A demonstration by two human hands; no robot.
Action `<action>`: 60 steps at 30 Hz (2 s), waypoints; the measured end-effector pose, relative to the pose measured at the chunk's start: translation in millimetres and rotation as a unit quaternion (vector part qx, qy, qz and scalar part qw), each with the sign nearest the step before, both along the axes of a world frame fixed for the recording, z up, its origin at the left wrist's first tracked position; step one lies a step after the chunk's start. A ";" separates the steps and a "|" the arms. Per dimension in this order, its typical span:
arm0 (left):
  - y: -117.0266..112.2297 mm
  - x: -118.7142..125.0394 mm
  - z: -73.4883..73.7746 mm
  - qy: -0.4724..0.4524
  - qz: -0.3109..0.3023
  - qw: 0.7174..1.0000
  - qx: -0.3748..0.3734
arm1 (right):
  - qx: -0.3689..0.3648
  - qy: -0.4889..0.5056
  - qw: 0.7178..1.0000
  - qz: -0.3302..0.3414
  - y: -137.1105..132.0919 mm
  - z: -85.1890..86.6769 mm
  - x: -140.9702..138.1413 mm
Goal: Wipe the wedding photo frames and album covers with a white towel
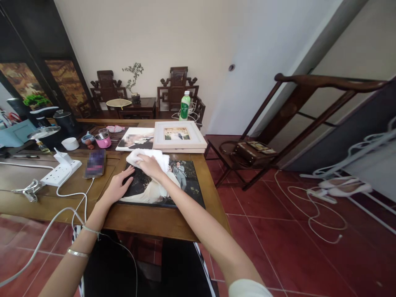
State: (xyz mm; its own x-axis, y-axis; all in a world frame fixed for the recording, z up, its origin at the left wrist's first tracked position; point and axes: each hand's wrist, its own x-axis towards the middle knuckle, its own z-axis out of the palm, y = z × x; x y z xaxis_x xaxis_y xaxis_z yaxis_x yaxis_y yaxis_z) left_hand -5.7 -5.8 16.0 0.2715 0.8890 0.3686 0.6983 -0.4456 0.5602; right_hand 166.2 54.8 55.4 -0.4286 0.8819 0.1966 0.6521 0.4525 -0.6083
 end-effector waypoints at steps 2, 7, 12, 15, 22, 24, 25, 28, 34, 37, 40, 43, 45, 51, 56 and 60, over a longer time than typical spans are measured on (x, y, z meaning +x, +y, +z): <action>0.5 -0.4 -0.7 -0.003 0.000 1.000 -0.002 | 0.001 0.004 1.000 0.008 -0.1 -1.4 -3.6; 1.3 -0.6 -2.1 -0.007 0.000 1.000 0.001 | 0.002 -0.002 1.000 -0.024 -13.7 -7.7 40.5; -0.2 -0.2 -0.8 -0.017 0.000 1.000 0.002 | 0.008 -0.012 0.994 -0.111 -20.0 -13.1 115.3; -0.5 0.0 -0.8 -0.020 0.002 1.000 0.003 | 0.007 -0.019 0.991 -0.134 -31.0 -19.2 143.6; 2.1 0.1 -4.5 -0.014 0.004 1.000 0.009 | 0.087 -0.079 0.992 -0.034 -129.4 -25.5 144.9; 2.7 0.3 -5.3 -0.012 0.003 1.000 0.010 | 0.086 -0.094 0.992 0.007 -160.1 -19.8 140.5; 3.0 0.4 -5.6 -0.010 0.002 1.000 0.010 | 0.085 -0.102 0.991 0.028 -171.3 -16.4 139.0; 3.0 0.3 -5.3 -0.007 0.003 1.000 0.011 | 0.073 -0.121 0.988 0.060 -179.7 -8.2 137.2; 0.5 -1.3 -1.5 -0.013 -0.008 1.000 0.007 | 0.069 -0.132 0.989 -0.010 -90.6 -9.5 138.1; -0.7 -2.0 -1.2 -0.018 -0.007 1.000 0.006 | 0.079 -0.138 0.986 -0.043 -38.8 -11.7 137.6; -0.5 -2.1 -2.0 -0.019 -0.003 1.000 0.004 | 0.078 -0.137 0.986 -0.059 -18.6 -14.4 137.9; 0.2 -1.8 -2.1 -0.015 -0.003 1.000 0.005 | 0.094 -0.138 0.985 -0.051 -38.2 -21.3 139.2; 0.4 -1.3 -1.6 -0.008 -0.005 1.000 0.002 | 0.112 -0.140 0.983 -0.028 -68.8 -25.9 139.9; 0.6 -0.2 -2.2 0.016 -0.005 1.000 -0.014 | 0.131 -0.138 0.978 0.081 -175.8 -17.3 135.3; 1.4 -0.2 -3.4 0.024 -0.007 0.999 -0.020 | 0.105 -0.137 0.977 0.125 -186.6 -5.2 131.3; 0.2 -0.2 -2.1 0.022 -0.009 0.999 -0.022 | 0.110 -0.136 0.983 0.056 -127.6 -13.5 134.7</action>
State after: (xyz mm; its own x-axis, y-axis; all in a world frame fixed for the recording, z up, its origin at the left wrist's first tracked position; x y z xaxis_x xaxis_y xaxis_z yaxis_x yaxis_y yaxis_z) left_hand -5.9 -5.6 14.0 0.3017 0.8990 0.3174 0.7149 -0.4336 0.5486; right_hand 300.9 -72.8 41.9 -0.5836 0.7753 0.2417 0.7154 0.6317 -0.2988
